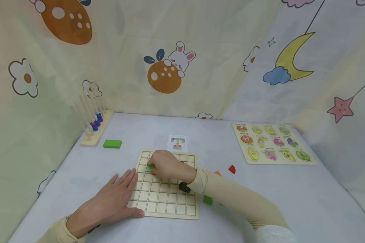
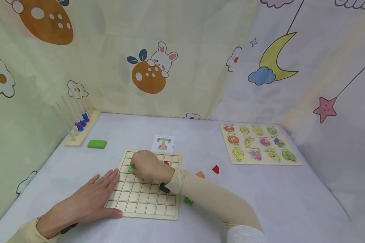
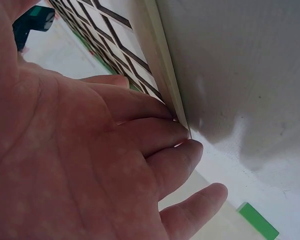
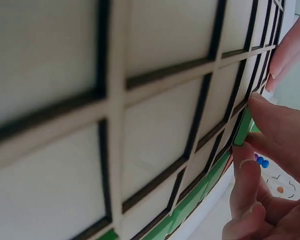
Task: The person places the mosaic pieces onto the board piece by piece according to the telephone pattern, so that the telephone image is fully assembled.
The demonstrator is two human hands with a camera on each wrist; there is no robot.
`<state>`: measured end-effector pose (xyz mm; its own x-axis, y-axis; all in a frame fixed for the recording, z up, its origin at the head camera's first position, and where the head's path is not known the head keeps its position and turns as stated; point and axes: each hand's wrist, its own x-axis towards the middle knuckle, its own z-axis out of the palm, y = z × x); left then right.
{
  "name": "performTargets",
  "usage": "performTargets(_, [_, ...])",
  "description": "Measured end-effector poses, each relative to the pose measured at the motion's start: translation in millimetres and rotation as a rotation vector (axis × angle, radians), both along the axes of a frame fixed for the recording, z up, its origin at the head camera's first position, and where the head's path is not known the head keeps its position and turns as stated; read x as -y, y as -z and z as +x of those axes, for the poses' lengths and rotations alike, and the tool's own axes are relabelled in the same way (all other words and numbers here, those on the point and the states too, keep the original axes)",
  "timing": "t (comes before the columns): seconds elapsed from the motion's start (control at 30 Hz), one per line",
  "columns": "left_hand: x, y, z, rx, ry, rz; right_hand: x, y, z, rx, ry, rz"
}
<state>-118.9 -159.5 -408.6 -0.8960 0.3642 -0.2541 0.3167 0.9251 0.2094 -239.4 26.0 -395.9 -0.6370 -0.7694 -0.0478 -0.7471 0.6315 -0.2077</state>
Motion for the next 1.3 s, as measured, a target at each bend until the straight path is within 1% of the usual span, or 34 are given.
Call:
performTargets(0.17, [0.3, -0.2, -1.0, -0.01, 0.003, -0.005, 0.9, -1.5, 0.3, -0.001, -0.014, -0.002])
performTargets(0.4, [0.3, -0.9, 0.8, -0.006, 0.004, 0.007, 2.0, 0.5, 0.6, 0.045, 0.03, -0.025])
performTargets(0.67, [-0.4, -1.1, -0.5, 0.008, -0.008, 0.003, 2.2, 2.1, -0.6, 0.04, 0.04, -0.029])
performTargets(0.8, [0.0, -1.1, 0.0, 0.002, -0.002, 0.004, 0.3, 1.0, -0.8, 0.046, 0.027, -0.03])
performTargets(0.9, [0.5, -0.8, -0.2, -0.002, 0.0, 0.005, -3.8, -2.8, -0.3, 0.052, 0.022, -0.033])
performTargets(0.97, [0.4, -0.6, -0.7, -0.001, -0.001, 0.004, -10.9, -8.3, 1.3, 0.065, 0.027, -0.061])
performTargets(1.07, [0.1, -0.3, -1.0, 0.004, -0.005, 0.002, -29.3, -16.9, 4.7, 0.081, 0.06, -0.126])
performTargets(1.17, [-0.1, 0.1, -1.0, 0.003, -0.007, -0.001, -55.5, -23.1, 6.5, 0.06, 0.082, -0.184])
performTargets(1.23, [0.1, 0.2, -0.6, 0.001, -0.007, 0.002, -75.2, -26.0, 7.8, 0.063, 0.127, -0.214])
performTargets(1.3, [0.2, 0.3, -0.1, 0.003, -0.009, 0.005, -95.5, -27.5, 8.8, 0.068, 0.206, -0.228])
